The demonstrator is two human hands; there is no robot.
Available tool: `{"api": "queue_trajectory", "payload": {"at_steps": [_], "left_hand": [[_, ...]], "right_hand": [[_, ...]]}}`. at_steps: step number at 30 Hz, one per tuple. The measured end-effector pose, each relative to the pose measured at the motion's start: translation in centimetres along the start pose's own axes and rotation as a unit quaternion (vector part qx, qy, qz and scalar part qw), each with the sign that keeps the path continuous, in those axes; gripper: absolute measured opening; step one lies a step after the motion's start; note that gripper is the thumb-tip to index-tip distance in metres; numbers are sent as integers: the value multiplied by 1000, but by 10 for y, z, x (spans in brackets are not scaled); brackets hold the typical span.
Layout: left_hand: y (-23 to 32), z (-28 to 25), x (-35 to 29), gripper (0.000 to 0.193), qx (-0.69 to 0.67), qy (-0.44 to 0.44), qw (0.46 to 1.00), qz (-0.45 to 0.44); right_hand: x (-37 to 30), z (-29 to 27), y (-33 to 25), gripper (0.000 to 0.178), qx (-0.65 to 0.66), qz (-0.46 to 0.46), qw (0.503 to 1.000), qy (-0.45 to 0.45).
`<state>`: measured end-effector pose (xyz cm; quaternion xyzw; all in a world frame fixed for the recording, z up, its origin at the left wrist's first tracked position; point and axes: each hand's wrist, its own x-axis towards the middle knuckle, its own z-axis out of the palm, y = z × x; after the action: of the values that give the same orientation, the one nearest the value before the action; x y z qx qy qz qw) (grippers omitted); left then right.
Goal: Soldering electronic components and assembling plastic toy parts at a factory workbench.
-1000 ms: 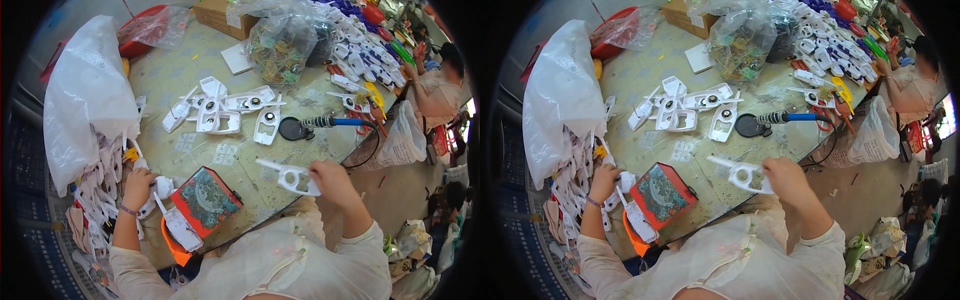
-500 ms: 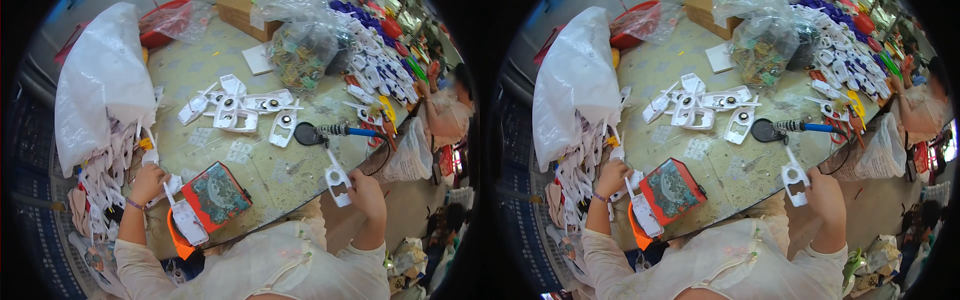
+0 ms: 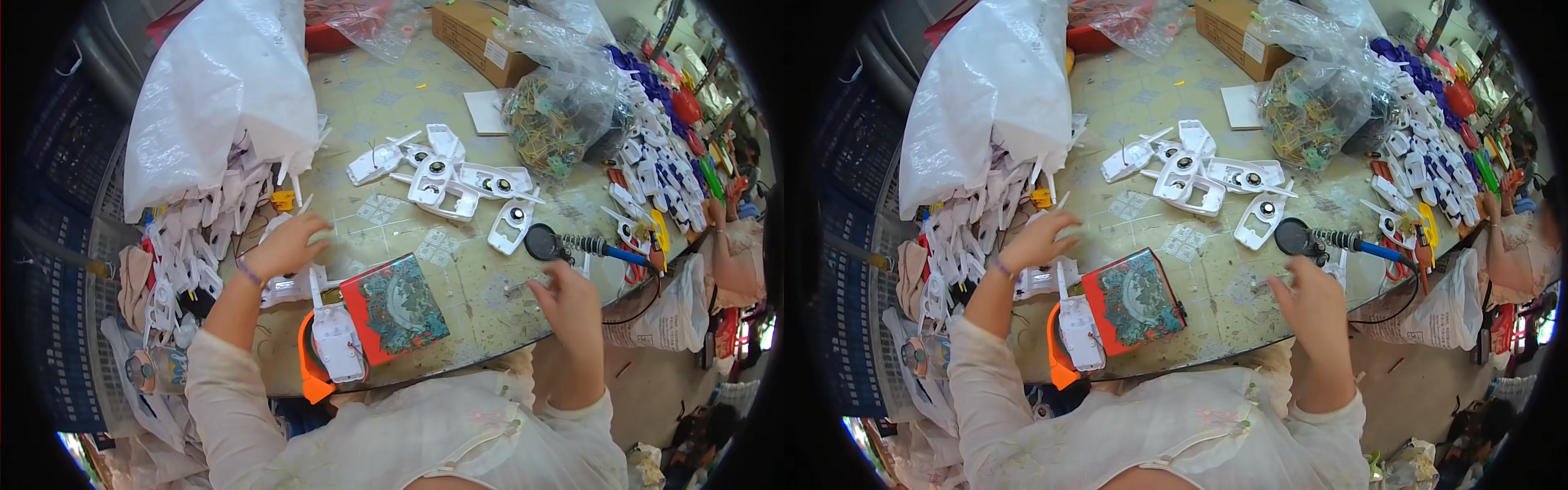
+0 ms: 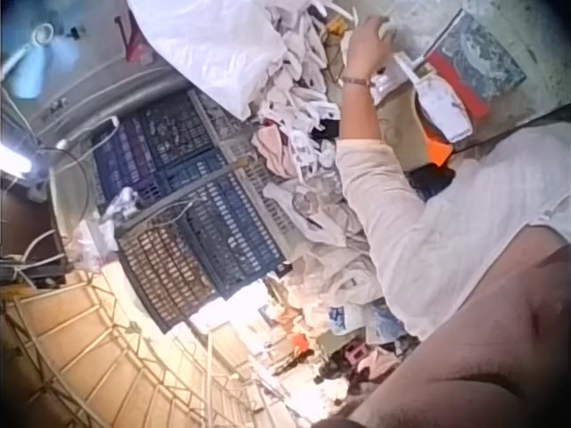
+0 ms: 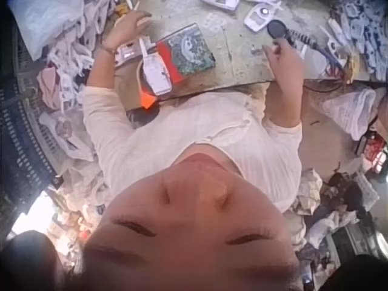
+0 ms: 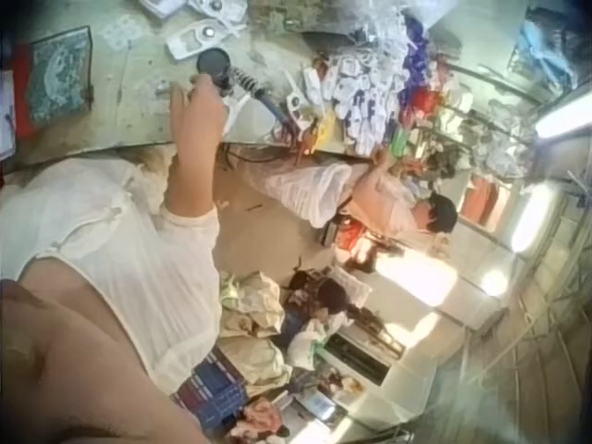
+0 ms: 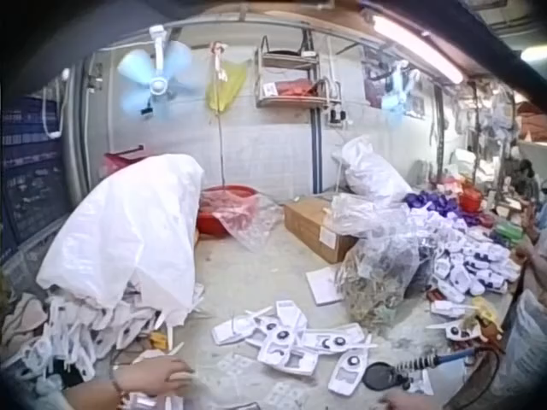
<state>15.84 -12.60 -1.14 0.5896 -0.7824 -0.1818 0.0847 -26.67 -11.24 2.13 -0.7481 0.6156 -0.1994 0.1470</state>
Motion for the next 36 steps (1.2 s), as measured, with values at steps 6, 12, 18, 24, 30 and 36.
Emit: {"api": "queue_trajectory", "payload": {"at_steps": [6,12,18,24,30,36], "left_hand": [[-23,12,106,64,-68,48,996,-9],[-24,30,148,63,-7,47,997,-65],[-4,36,155,60,-119,35,991,-55],[10,23,128,67,-167,36,985,-25],[36,-4,31,60,-213,11,977,-25],[46,-34,-51,54,-203,-26,979,8]], "right_hand": [[119,70,-57,68,-153,-145,973,-94],[166,94,-38,113,-256,-69,948,-175],[186,108,-15,92,-200,-99,971,-81],[237,33,-28,91,-121,-70,957,256],[292,-21,28,132,132,411,837,337],[385,-15,187,48,414,30,866,280]]}}
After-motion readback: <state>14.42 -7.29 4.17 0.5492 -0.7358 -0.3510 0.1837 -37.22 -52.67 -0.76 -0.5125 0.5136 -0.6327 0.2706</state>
